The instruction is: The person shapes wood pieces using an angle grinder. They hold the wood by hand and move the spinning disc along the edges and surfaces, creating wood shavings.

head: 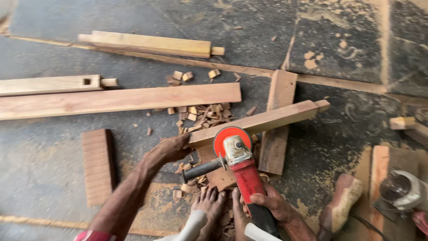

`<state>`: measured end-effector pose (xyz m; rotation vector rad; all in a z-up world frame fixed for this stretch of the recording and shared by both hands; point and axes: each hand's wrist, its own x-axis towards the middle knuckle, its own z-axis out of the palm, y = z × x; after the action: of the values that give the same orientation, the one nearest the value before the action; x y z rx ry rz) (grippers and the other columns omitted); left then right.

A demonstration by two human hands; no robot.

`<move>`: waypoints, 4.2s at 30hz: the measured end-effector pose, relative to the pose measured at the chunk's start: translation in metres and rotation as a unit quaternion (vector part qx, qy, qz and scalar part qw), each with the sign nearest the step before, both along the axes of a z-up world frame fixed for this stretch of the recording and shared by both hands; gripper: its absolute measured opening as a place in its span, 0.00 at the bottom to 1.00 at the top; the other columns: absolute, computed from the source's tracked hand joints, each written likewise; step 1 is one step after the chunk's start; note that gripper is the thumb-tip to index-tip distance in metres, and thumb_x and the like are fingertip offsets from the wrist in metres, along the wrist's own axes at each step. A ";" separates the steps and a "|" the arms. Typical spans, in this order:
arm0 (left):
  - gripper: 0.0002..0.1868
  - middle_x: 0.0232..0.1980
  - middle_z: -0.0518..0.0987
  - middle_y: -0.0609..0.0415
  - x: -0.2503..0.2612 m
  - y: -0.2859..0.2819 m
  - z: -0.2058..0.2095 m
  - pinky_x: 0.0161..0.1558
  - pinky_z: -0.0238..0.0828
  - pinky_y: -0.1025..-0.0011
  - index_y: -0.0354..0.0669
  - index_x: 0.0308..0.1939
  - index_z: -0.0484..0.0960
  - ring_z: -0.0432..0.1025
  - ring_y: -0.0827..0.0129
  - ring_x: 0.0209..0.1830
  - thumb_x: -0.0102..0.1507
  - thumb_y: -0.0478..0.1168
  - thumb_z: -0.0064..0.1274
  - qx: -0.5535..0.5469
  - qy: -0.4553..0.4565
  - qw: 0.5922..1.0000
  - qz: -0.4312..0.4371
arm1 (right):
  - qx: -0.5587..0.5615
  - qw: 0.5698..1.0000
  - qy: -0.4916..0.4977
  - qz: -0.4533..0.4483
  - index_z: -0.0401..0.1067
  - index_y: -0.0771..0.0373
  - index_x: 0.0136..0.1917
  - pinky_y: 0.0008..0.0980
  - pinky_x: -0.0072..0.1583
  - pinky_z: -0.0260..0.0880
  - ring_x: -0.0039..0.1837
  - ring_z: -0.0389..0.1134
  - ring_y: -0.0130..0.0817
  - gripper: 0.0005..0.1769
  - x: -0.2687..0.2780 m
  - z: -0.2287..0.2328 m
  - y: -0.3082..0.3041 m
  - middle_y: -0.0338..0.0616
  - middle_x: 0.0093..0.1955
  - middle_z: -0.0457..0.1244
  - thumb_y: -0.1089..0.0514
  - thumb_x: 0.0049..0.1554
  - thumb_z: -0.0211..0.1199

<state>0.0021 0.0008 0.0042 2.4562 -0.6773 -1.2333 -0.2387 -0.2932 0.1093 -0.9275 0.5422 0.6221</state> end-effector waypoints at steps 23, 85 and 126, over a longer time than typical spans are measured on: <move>0.20 0.47 0.83 0.49 0.020 0.007 -0.038 0.43 0.81 0.60 0.46 0.55 0.72 0.78 0.63 0.40 0.67 0.53 0.52 0.005 0.068 0.998 0.007 | -0.016 0.997 -0.021 -0.066 0.67 0.74 0.60 0.38 0.45 0.81 0.41 0.74 0.37 0.42 0.004 -0.014 -0.017 0.54 0.45 0.70 0.43 0.44 0.76; 0.24 0.38 0.81 0.52 -0.039 0.022 -0.005 0.39 0.81 0.65 0.45 0.61 0.73 0.77 0.65 0.36 0.67 0.53 0.53 -0.068 -0.033 0.994 0.084 | -0.179 0.964 -0.046 -0.192 0.68 0.76 0.57 0.40 0.46 0.81 0.42 0.74 0.40 0.41 0.024 -0.028 -0.143 0.56 0.45 0.69 0.38 0.47 0.69; 0.29 0.63 0.80 0.44 -0.023 0.038 0.014 0.57 0.80 0.54 0.46 0.64 0.75 0.78 0.59 0.60 0.65 0.58 0.48 -0.160 0.082 0.943 0.279 | -0.075 0.982 -0.075 -0.156 0.64 0.78 0.61 0.42 0.47 0.80 0.43 0.72 0.41 0.44 -0.005 -0.049 -0.130 0.57 0.46 0.67 0.42 0.46 0.76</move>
<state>-0.0205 0.0390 0.0181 2.0384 -0.1012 -0.9906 -0.2442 -0.4229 0.0603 -0.9980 0.5895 0.2283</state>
